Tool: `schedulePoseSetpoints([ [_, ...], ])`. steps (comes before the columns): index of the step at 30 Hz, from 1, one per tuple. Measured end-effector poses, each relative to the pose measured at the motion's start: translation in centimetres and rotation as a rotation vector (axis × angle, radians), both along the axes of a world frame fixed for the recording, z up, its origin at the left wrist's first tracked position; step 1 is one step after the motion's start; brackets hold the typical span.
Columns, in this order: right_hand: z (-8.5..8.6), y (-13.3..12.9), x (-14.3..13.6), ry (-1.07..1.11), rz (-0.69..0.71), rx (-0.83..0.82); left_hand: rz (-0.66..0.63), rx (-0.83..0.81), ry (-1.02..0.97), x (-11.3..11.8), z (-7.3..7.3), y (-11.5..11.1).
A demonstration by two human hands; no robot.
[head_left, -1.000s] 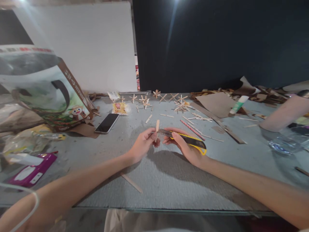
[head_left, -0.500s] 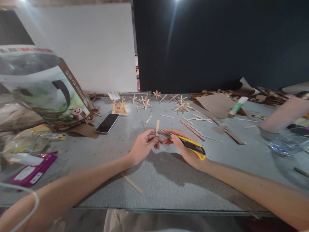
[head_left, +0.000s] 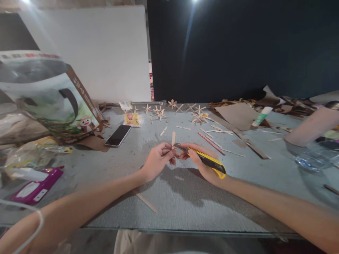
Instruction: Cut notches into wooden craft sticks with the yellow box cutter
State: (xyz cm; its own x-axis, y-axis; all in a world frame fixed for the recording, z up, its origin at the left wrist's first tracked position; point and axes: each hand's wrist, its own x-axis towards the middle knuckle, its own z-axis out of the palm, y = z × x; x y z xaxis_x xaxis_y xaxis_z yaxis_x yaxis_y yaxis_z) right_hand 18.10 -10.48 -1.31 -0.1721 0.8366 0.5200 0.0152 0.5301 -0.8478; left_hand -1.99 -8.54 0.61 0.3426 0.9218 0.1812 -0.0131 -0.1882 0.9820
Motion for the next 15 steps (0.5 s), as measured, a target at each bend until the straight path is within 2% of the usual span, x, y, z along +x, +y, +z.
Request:
schedulePoseSetpoints([
  [8, -0.29, -0.12, 0.12, -0.112, -0.017, 0.050, 0.034, 0.068, 0.060, 0.00, -0.47, -0.12],
  [15, -0.20, -0.06, -0.06, -0.026, -0.009, -0.036, 0.023, 0.031, 0.043, 0.09, -0.22, -0.12],
])
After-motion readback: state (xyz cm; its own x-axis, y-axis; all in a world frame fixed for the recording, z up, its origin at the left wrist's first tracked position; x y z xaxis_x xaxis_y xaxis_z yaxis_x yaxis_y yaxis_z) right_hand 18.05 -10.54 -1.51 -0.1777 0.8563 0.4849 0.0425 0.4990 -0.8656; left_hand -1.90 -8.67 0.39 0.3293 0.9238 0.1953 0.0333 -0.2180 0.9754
